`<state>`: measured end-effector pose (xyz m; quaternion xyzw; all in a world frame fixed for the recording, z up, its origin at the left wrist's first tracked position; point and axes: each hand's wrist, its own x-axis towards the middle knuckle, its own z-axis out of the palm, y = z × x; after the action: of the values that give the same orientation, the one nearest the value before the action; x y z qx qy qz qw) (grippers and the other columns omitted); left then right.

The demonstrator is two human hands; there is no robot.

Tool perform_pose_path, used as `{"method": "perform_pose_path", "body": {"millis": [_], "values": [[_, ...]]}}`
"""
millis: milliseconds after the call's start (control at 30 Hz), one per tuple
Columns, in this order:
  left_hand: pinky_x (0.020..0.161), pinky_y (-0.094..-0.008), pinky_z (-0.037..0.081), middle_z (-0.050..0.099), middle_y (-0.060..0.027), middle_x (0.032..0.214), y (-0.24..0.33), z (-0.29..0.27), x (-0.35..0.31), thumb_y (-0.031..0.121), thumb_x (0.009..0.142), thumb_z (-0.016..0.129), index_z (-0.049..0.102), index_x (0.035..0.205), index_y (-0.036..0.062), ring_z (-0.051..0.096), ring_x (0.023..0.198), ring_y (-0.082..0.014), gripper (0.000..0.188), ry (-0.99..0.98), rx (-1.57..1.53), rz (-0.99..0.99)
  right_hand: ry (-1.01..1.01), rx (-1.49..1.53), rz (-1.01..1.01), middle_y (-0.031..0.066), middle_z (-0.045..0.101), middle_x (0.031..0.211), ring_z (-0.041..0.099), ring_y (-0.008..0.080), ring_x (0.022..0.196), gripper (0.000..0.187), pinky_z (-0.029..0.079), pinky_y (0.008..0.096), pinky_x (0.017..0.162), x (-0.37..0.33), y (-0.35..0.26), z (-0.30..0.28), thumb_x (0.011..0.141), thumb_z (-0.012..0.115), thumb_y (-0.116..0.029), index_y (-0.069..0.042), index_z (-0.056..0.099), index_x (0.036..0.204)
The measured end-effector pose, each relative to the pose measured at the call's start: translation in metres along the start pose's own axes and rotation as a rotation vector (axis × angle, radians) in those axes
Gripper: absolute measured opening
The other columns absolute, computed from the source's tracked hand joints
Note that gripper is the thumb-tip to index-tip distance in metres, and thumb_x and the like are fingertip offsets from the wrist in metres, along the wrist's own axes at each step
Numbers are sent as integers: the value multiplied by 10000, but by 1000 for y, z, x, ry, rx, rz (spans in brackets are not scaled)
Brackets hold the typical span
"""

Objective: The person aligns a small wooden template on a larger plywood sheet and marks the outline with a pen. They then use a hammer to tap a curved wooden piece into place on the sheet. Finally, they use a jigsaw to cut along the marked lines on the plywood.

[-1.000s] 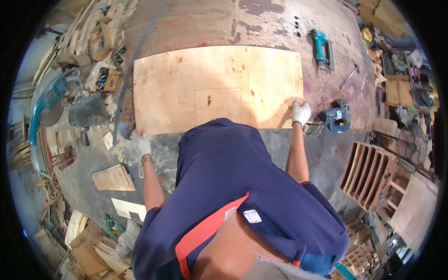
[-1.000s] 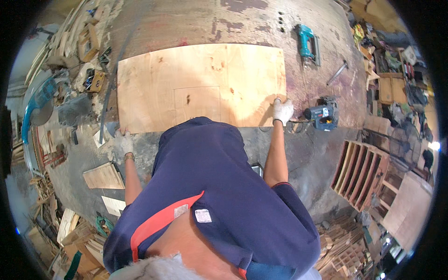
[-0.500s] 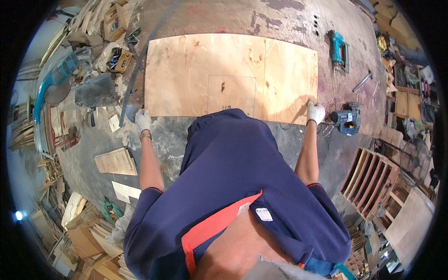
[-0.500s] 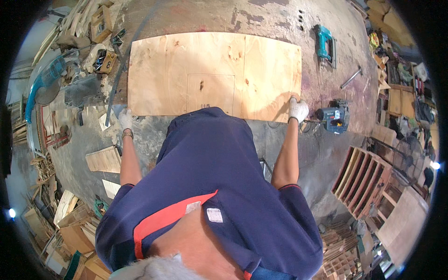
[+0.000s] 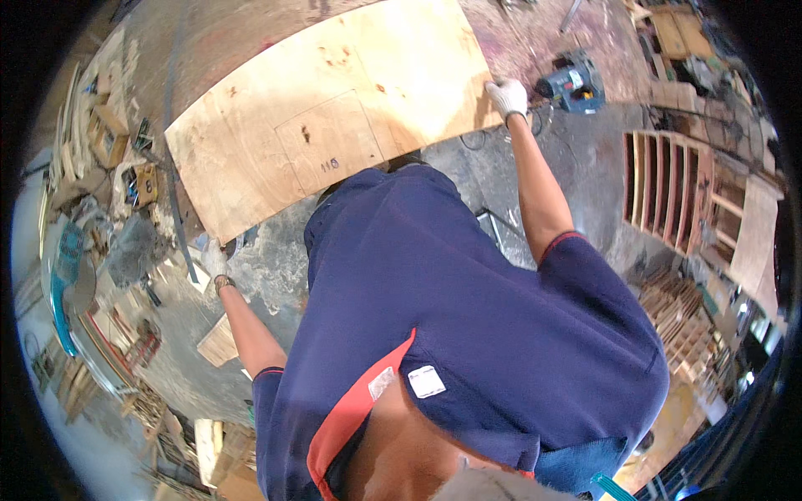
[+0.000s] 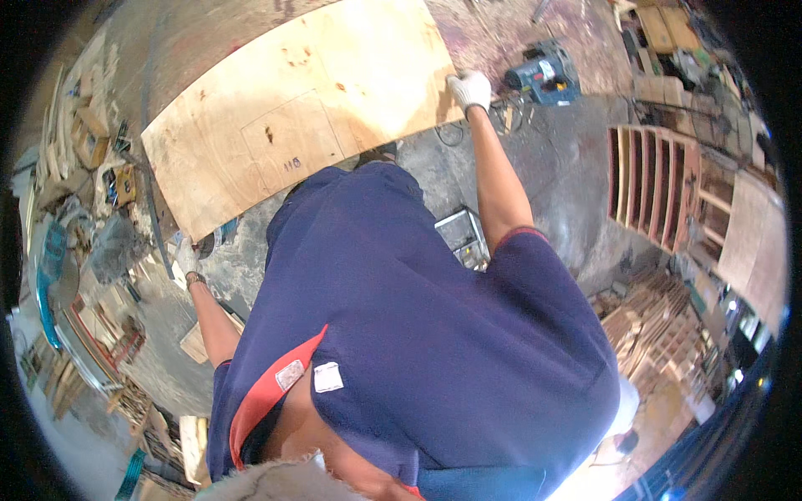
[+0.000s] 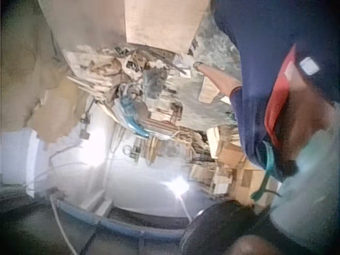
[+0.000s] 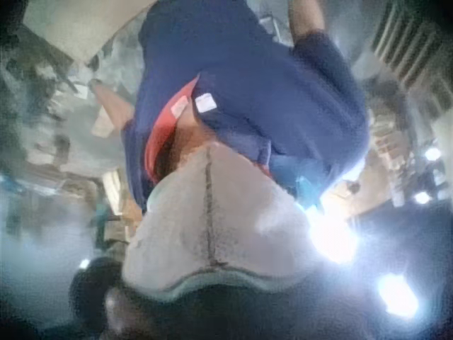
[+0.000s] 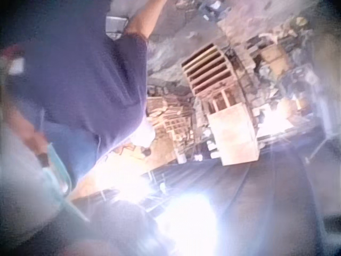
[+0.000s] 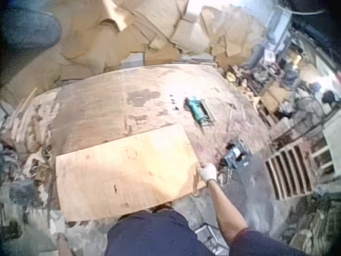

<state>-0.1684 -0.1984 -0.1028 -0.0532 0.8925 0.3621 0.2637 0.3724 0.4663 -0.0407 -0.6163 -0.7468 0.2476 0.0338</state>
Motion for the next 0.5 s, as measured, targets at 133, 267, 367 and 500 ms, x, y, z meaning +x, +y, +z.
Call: {"method": "perform_pose_path", "body": {"millis": [133,267,367,500], "values": [[581,-308,444,608,-31,766,17,8,-25,137,883,628,666,871,21,548,656,-144,123,13,-261,89,21,44,36,189,742,788,751,317,779,404,578,417,775,1,2,2,820,677,-434,-65,805,925],[577,-301,438,582,-10,744,21,4,-30,137,874,630,642,822,38,529,632,-138,112,8,-229,64,72,-107,-37,189,743,804,741,347,817,430,574,439,800,-1,2,4,823,676,-474,-71,801,906],[578,-281,423,574,5,738,8,-4,-33,140,878,615,632,809,35,525,626,-127,127,-24,-185,108,34,-22,-4,198,744,859,731,366,847,450,569,440,810,-6,5,2,822,670,-486,-68,797,933],[720,-326,506,685,-98,989,-5,-14,-50,119,889,607,661,1204,-8,647,874,-181,344,-96,203,86,44,-30,-15,215,738,923,725,372,890,426,562,441,822,-21,17,1,841,672,-453,-60,789,955]]}}
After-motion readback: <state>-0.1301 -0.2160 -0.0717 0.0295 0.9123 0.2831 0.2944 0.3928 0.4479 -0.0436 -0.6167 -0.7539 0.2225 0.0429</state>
